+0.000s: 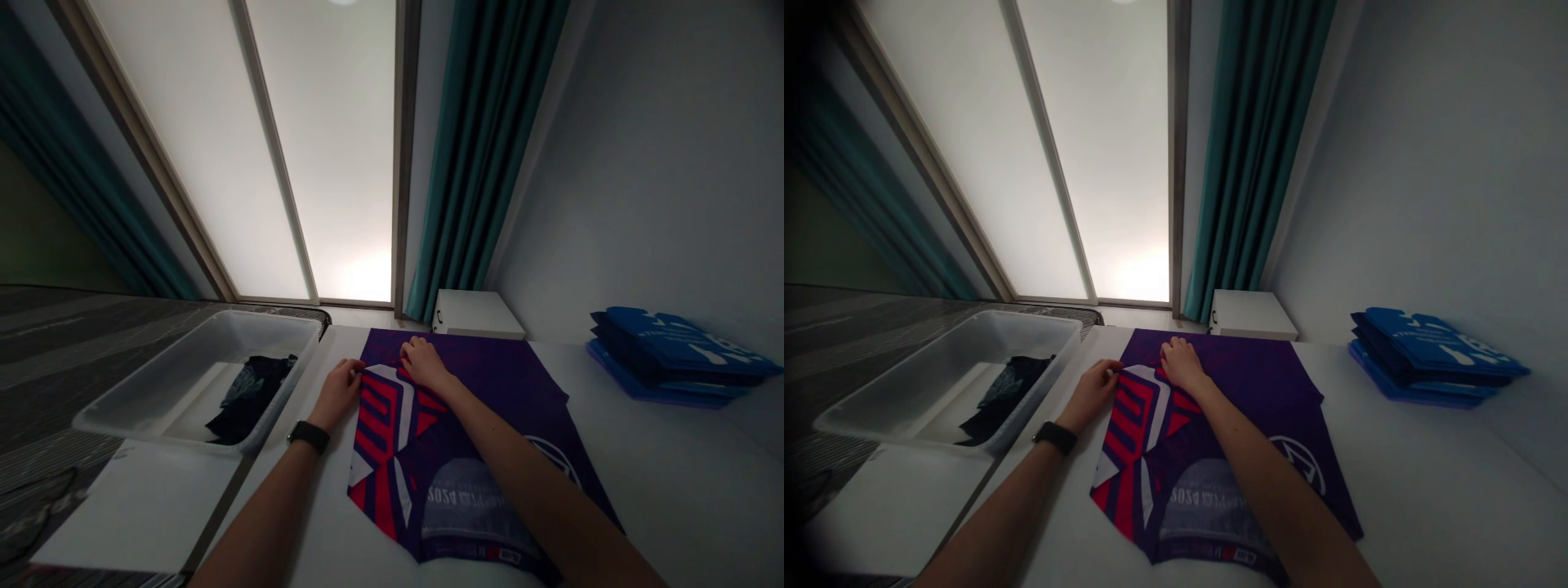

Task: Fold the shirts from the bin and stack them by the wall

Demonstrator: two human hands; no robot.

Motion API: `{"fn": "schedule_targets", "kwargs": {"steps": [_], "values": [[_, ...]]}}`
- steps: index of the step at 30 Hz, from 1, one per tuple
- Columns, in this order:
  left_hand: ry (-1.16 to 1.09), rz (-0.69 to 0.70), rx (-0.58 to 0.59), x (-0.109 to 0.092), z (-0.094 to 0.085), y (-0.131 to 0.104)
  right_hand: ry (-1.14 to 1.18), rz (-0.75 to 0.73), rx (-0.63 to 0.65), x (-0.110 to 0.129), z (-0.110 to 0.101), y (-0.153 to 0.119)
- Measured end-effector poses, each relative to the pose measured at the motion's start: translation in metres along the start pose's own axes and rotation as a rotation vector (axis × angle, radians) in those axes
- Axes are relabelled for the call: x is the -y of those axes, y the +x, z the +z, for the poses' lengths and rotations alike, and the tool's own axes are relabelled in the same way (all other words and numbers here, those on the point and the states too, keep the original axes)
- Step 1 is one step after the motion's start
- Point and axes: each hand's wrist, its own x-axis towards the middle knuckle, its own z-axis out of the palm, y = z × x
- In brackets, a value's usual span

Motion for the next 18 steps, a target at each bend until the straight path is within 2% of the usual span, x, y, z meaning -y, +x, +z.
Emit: {"fn": "schedule_targets", "kwargs": {"steps": [7,18], "values": [[-0.006,0.001,-0.004,-0.0004,-0.0002,0.0003,0.026,-0.058,0.0,0.0028,0.0004,-0.0002],[-0.011,-0.003,0.001,0.0004,0.0002,0.0005,0.014,-0.044,0.004,-0.0014,-0.0003,0.0042]]}}
